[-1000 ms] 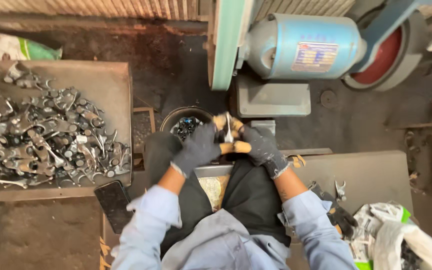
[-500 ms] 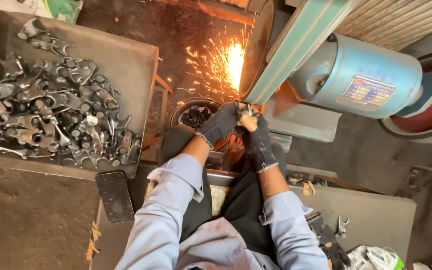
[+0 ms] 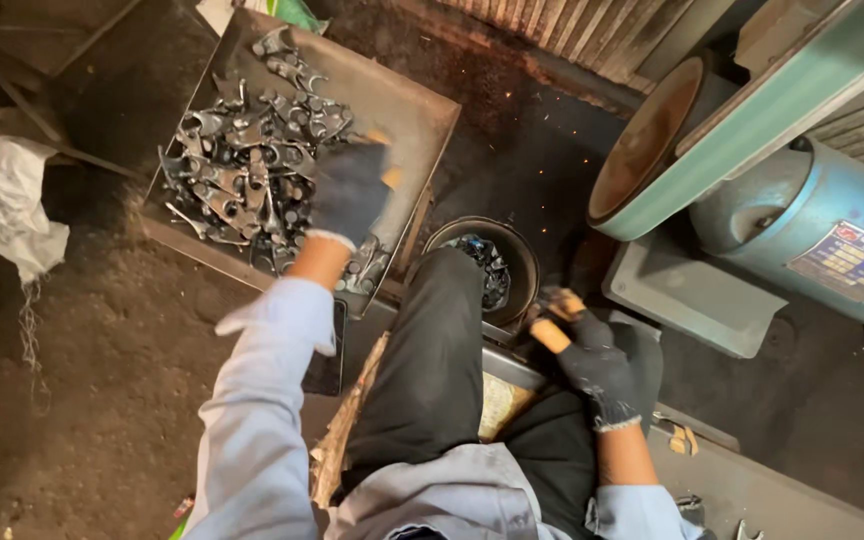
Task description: The person sits at a bench grinder and grinds metal workpieces one at a time, holding each piece against the spinning wheel with both gloved hands as sparks fly. After grinding, the person places the finished piece into a tray filled with similar ground metal parts and picks up the next piece.
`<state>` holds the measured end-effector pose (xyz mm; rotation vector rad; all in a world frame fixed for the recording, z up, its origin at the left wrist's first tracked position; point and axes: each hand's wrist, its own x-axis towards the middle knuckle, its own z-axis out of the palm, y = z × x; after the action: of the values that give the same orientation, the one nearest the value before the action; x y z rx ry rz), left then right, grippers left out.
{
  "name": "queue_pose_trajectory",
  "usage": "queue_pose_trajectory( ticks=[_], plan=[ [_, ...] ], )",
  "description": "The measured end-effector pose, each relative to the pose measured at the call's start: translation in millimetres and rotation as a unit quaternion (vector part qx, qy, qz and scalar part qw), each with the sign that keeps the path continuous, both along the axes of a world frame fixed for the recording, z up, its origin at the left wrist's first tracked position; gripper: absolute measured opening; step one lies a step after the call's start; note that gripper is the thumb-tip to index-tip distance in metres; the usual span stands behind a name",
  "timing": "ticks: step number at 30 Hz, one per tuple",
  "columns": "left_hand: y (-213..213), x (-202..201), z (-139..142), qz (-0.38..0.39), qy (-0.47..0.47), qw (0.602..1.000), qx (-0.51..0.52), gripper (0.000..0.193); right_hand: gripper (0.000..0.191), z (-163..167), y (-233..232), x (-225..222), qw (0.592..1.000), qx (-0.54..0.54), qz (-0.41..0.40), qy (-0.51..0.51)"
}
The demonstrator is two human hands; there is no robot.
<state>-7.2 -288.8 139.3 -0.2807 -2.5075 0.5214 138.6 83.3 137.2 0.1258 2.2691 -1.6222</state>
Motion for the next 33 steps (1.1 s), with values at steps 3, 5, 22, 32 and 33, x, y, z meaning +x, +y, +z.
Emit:
queue_pose_trajectory(
  ticks=[3,5,22,32,33],
  plan=[
    [-25.5,-41.5,-28.6,0.097,-0.266,0.927,0.247,0.045,0.076,-2.1,-24.5,-10.0,0.959,0.249,0.136,-0.009],
    [-25.6,-61.6,-42.7,0.147,-0.338,0.891,0.267,0.036,0.075,-5.0,-37.8,-11.7,0.941,0.291,0.172,0.012],
    [0.6,31.8,-45.4,0.003,-0.227,0.924,0.309,0.018,0.080,13.0,-22.6,18.0,0.956,0.253,0.134,-0.056],
    [-6.0,5.0,-13.7,0.169,-0.422,0.785,0.421,0.051,0.080,20.3,-30.9,20.3,0.923,0.330,0.186,-0.066],
    [-7.9,0.7,-14.6,0.181,-0.435,0.772,0.427,0.051,0.080,18.9,-32.3,19.6,0.922,0.332,0.191,-0.059]
  ],
)
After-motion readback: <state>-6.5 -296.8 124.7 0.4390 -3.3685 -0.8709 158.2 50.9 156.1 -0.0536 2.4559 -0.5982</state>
